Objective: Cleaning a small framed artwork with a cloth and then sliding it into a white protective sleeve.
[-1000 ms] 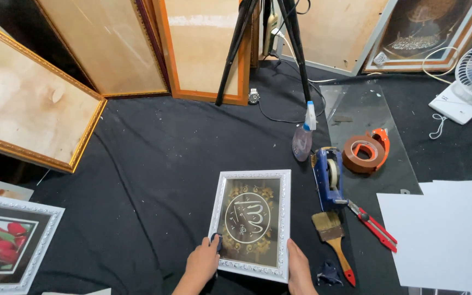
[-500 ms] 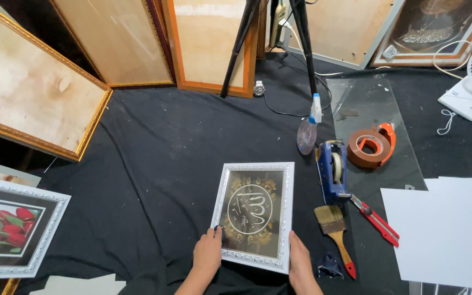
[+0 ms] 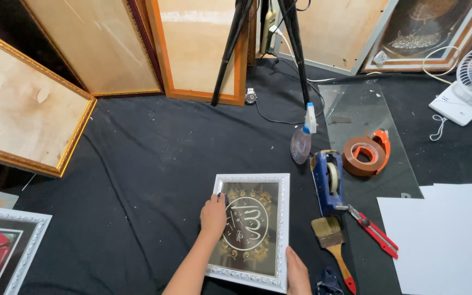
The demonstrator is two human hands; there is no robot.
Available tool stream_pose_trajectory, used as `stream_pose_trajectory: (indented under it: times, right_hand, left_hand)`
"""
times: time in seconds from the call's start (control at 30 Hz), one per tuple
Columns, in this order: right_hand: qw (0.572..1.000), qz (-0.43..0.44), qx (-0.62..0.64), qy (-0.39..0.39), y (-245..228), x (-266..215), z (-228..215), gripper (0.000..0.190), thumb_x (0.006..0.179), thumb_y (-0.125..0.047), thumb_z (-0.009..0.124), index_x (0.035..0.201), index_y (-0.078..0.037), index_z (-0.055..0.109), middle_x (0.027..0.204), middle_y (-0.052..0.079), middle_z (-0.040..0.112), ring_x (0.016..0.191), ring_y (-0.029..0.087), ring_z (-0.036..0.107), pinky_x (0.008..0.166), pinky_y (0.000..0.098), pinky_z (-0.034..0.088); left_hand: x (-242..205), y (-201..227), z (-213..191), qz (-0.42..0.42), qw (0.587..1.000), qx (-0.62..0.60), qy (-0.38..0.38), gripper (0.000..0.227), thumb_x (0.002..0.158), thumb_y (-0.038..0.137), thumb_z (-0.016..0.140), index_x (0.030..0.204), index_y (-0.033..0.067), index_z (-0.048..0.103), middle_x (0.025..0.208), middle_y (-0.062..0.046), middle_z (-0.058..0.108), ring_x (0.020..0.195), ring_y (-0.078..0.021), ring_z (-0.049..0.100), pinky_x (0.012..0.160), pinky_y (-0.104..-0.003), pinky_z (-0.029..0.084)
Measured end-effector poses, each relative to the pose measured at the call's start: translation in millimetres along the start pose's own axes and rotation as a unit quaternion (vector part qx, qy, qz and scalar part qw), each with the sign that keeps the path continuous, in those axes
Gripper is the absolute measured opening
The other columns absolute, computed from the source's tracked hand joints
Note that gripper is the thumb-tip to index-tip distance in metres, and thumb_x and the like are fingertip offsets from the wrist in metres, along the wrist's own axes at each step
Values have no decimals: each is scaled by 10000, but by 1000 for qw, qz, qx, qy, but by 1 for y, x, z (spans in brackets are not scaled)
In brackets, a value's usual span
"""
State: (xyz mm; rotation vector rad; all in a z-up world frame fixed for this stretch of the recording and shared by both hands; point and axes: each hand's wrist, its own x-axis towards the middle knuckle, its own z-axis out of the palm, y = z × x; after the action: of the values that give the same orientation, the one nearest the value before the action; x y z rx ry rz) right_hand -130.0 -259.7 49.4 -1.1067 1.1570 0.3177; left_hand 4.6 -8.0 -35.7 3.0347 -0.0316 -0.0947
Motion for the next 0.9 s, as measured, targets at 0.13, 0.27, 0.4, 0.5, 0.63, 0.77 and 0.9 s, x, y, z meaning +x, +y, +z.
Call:
stream_pose_trajectory:
  times: [0.13,0.27,0.4,0.5,0.63,0.77,0.9]
  right_hand:
    - [1000,11,-14,12,9,24,-4,536,1002,-321,656,1443,-18,643,1426,122,662,1211,259,640,975,395,495]
    - [998,2,-69,8,10,33,-6,555,997,-348,639,1442,-15,651,1475,94,639,1310,224,595,1065,337,430]
    - [995,-38,-96,7,22,51,-12,568,964,-348,654,1413,-1,670,1470,111,647,1341,203,583,1116,314,406]
    - [988,-32,-148,8,19,51,-14,582,965,-401,629,1412,-33,688,1496,84,633,1376,199,564,1145,295,375]
    - [996,-11,-90,15,17,45,-9,575,972,-362,657,1421,-5,667,1469,103,648,1321,218,593,1104,320,411]
    - [997,0,-72,10,13,40,-7,554,988,-344,653,1428,-8,661,1463,106,648,1293,240,610,1058,344,441]
    - [999,-26,35,-1,22,40,-2,500,992,-258,671,1396,37,660,1332,172,700,1122,275,659,936,411,509]
  left_hand:
    - [33,-3,-2,3,999,-7,41,505,959,18,557,1461,58,515,1173,-163,577,808,-340,624,641,-430,565]
    - [38,-2,-6,-6,998,-6,65,470,960,20,615,1423,24,536,1159,-156,627,848,-301,657,664,-387,591]
    - [23,-1,-2,-1,998,-26,60,446,965,-2,563,1406,60,587,1060,-137,612,804,-321,612,657,-430,540]
    - [26,-3,3,0,998,-14,65,477,969,9,559,1437,101,578,1048,-119,571,744,-308,575,615,-415,510]
    - [44,-1,0,-12,998,-13,57,543,954,-6,576,1485,99,531,1142,-129,573,776,-290,592,673,-402,536]
    - [41,-9,-1,8,999,13,37,548,951,9,578,1484,127,540,1131,-143,586,755,-316,614,663,-422,548]
    - [12,-21,1,45,999,20,14,513,931,25,564,1424,165,582,1002,-125,576,742,-336,603,630,-455,518]
